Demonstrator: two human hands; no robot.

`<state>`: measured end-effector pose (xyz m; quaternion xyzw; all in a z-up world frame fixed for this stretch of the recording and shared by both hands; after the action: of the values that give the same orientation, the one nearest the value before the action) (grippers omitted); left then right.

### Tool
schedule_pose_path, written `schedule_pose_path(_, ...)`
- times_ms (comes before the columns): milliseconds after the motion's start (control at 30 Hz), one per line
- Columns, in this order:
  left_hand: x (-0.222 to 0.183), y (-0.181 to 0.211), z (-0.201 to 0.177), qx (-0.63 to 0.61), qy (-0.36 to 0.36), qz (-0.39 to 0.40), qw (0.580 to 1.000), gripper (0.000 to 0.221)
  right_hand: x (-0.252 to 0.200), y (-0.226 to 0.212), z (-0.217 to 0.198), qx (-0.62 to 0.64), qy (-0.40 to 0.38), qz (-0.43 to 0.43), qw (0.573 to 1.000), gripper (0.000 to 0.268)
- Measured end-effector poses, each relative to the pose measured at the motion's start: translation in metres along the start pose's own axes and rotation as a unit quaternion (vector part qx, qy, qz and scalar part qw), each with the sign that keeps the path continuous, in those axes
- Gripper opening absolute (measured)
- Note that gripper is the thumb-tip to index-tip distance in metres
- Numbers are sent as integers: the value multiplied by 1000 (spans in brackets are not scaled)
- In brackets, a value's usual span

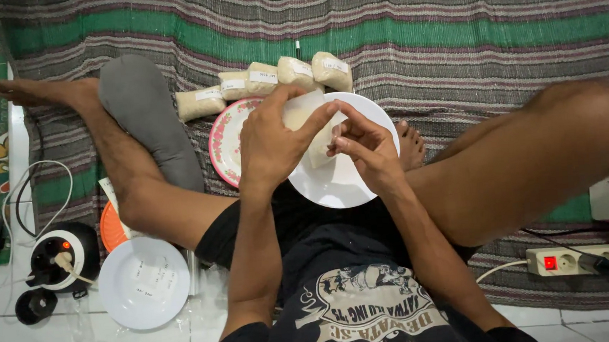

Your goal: The person scoops rice from a bowl into a plastic bag using a cup and a spoon, then seals the bag with both hands.

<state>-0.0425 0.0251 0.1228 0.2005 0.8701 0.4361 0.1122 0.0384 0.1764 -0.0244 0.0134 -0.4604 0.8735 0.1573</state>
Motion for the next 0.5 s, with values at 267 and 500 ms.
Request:
schedule_pose_path(267, 0, -3, 6, 12, 29, 53, 998, 62, 0, 5, -5, -10, 0, -3, 1000, 61)
schedule_pose_path(500, -4, 4, 8, 27, 48, 82, 995, 63, 1, 4, -2, -15, 1, -4, 1000, 62)
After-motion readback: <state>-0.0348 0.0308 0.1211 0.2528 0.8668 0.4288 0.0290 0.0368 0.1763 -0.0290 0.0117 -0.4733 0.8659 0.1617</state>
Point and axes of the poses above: each hand's wrist, its own x-axis towards the middle knuckle, its own z-axis out of the palm, y = z × x, the point moved 4 cm from there along x, towards the middle knuckle, and after that the axes turned 1 degree about -x, right-handed, at the moved point
